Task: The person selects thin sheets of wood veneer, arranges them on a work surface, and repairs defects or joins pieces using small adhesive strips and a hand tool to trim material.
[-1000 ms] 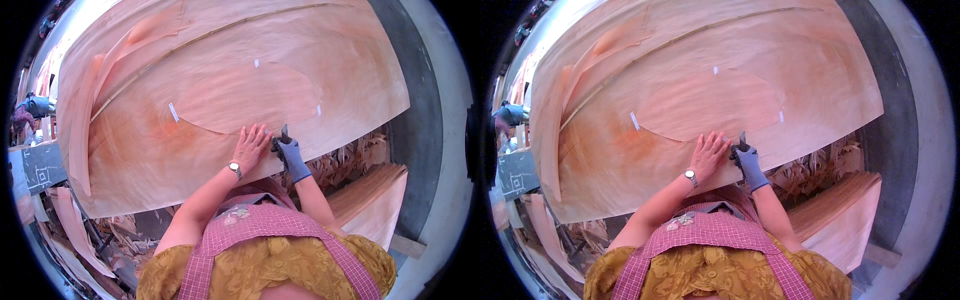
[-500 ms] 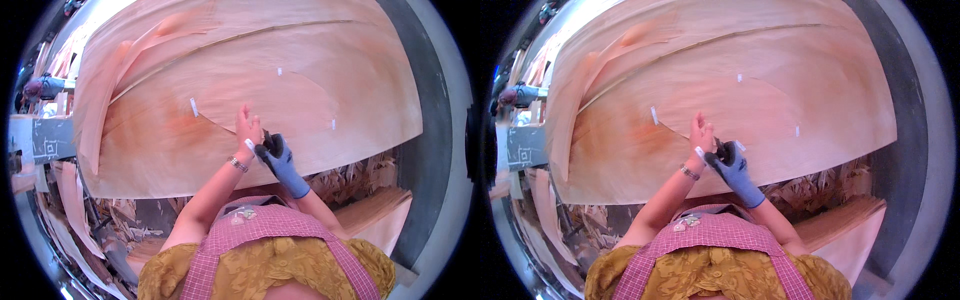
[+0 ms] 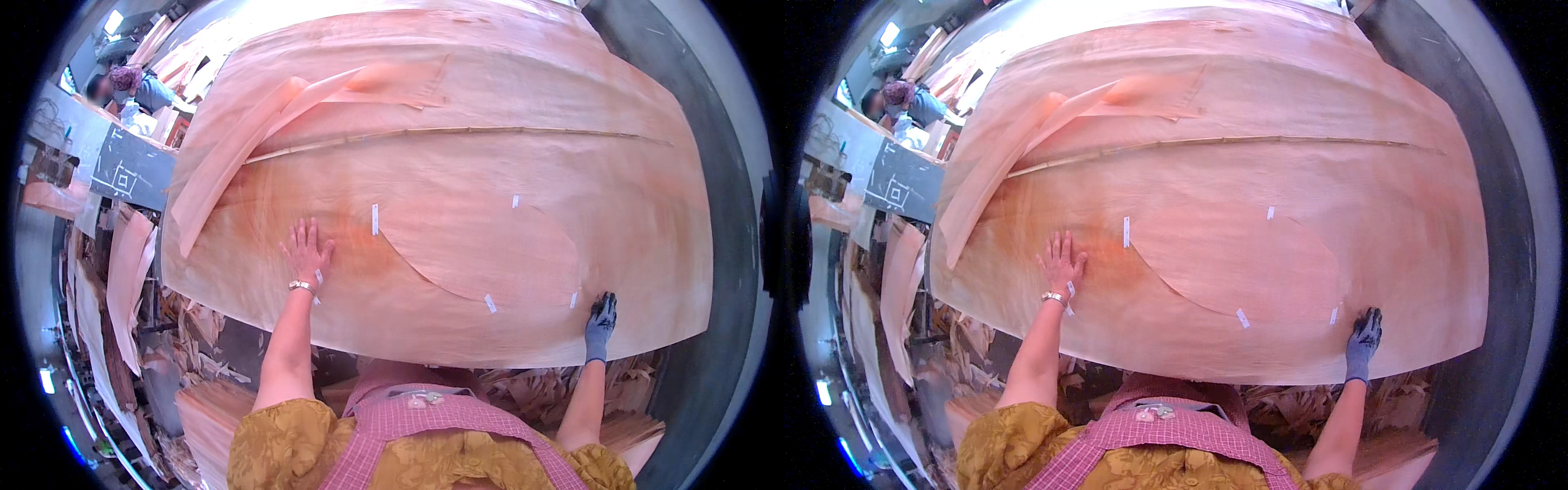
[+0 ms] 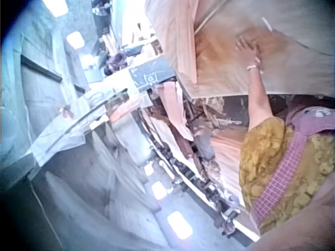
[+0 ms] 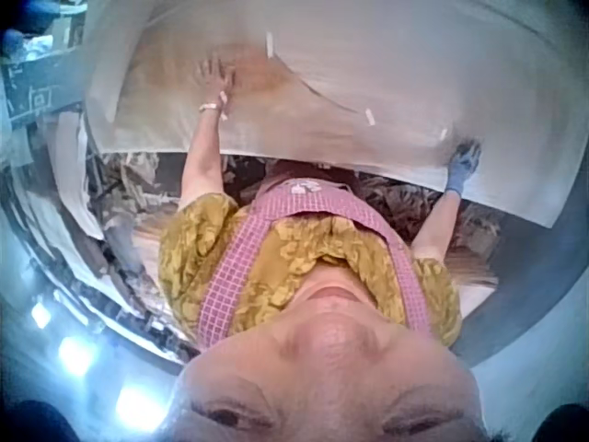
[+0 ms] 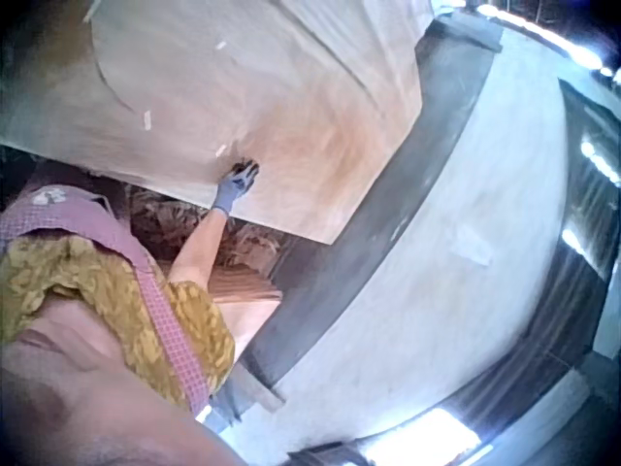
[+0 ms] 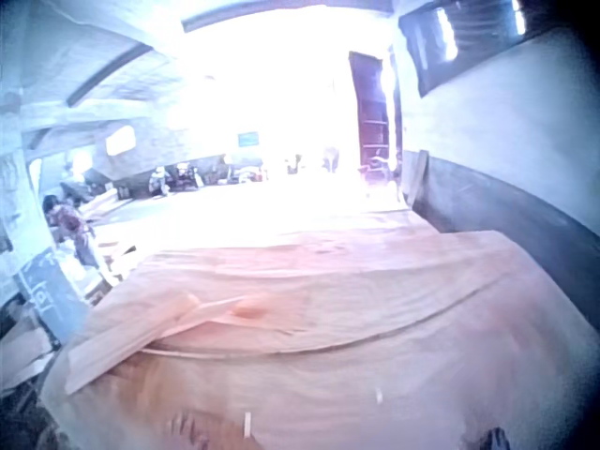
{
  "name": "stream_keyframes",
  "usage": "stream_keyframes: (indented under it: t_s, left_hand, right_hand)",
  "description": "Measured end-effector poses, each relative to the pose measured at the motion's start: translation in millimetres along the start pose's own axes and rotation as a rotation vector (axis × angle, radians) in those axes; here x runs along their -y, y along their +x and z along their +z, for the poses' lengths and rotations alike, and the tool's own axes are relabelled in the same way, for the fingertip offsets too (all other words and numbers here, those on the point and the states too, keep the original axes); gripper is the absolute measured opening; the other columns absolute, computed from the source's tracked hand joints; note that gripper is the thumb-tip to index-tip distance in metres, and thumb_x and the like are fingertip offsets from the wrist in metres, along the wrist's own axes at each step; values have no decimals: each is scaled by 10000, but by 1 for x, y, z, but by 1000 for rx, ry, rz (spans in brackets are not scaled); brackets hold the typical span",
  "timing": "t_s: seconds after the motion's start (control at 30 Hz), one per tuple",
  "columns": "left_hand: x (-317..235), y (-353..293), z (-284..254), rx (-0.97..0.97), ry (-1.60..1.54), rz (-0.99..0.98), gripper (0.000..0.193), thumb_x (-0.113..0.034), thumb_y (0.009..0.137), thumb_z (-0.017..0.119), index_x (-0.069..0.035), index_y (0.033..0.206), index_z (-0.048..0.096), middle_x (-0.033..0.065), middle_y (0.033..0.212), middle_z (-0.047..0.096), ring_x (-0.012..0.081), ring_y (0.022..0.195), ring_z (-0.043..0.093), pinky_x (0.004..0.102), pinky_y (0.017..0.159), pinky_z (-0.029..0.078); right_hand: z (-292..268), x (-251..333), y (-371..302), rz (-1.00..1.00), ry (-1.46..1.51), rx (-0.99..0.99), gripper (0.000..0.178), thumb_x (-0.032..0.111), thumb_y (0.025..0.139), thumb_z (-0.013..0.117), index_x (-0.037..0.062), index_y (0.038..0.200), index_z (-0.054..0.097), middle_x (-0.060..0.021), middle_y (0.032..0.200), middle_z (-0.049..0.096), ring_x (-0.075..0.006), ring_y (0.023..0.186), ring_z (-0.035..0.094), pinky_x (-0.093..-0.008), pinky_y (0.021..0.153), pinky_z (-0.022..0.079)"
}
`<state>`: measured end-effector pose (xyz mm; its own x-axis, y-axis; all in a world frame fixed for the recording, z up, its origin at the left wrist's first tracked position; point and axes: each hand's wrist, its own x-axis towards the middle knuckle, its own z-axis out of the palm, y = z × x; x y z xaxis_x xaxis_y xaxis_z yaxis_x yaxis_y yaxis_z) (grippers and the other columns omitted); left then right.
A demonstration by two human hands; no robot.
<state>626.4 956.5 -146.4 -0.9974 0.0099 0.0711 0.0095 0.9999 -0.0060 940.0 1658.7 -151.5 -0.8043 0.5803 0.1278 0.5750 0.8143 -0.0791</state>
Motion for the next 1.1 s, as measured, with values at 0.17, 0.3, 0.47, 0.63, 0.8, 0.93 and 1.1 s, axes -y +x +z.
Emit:
stream_keyframes:
  t_s: [0.17, 0.3, 0.47, 0.63, 0.8, 0.93, 1.1]
  left_hand:
    - [3, -2, -6, -18, -6, 4, 759, -599, 888, 518, -262, 1534, 303, 65, 1600, 267, 340, 1470, 223, 677, 1133, 116]
    - [-3, -6, -12, -22, -20, 8, 799, -552, 858, 576, -260, 1541, 283, 65, 1609, 244, 347, 1471, 220, 672, 1139, 105]
    - [-20, -19, -23, 41, -49, -57, 837, -513, 830, 625, -251, 1545, 277, 72, 1615, 226, 353, 1472, 212, 666, 1144, 93]
    - [-27, -57, -21, 189, -43, -119, 840, -527, 832, 622, -227, 1541, 286, 88, 1611, 227, 359, 1471, 209, 654, 1148, 107]
    - [-8, -56, -15, 282, -179, -112, 838, -568, 844, 593, -171, 1527, 312, 113, 1595, 255, 370, 1448, 249, 644, 1130, 165]
    - [82, 16, 1, 13, -29, -217, 1027, -568, 763, 703, -143, 1555, 205, 155, 1606, 197, 389, 1459, 199, 648, 1134, 145]
    - [156, 95, -31, 128, 25, -472, 1328, -429, 550, 901, -153, 1572, 99, 170, 1588, 211, 385, 1463, 191, 625, 1165, 101]
  right_hand:
    - [-15, 2, -3, -20, 2, 56, 510, 309, 1026, 442, 23, 1448, 422, -195, 1498, 414, -345, 1388, 383, -456, 1137, 290]
    - [-26, -7, 2, -45, -52, 95, 515, 307, 1023, 444, 23, 1452, 414, -183, 1496, 422, -340, 1381, 390, -445, 1137, 291]
    - [-34, -15, 27, -45, 16, 186, 525, 270, 1010, 472, 4, 1456, 401, -182, 1513, 400, -329, 1389, 385, -405, 1158, 277]
    - [-28, -35, 37, -92, 104, 319, 494, 106, 976, 475, -13, 1450, 405, -188, 1502, 410, -329, 1400, 371, -388, 1174, 281]
    - [-8, -53, 49, 103, -1, 500, 472, 85, 966, 442, -13, 1428, 432, -182, 1480, 433, -328, 1369, 396, -386, 1157, 305]
    - [10, -9, 83, 178, 148, 45, 353, 118, 989, 479, -23, 1307, 542, -215, 1312, 565, -356, 1230, 520, -407, 1068, 397]
    - [-3, 110, 126, -60, 188, -60, 309, 194, 989, 543, 0, 1221, 607, -182, 1215, 617, -328, 1090, 604, -397, 949, 477]
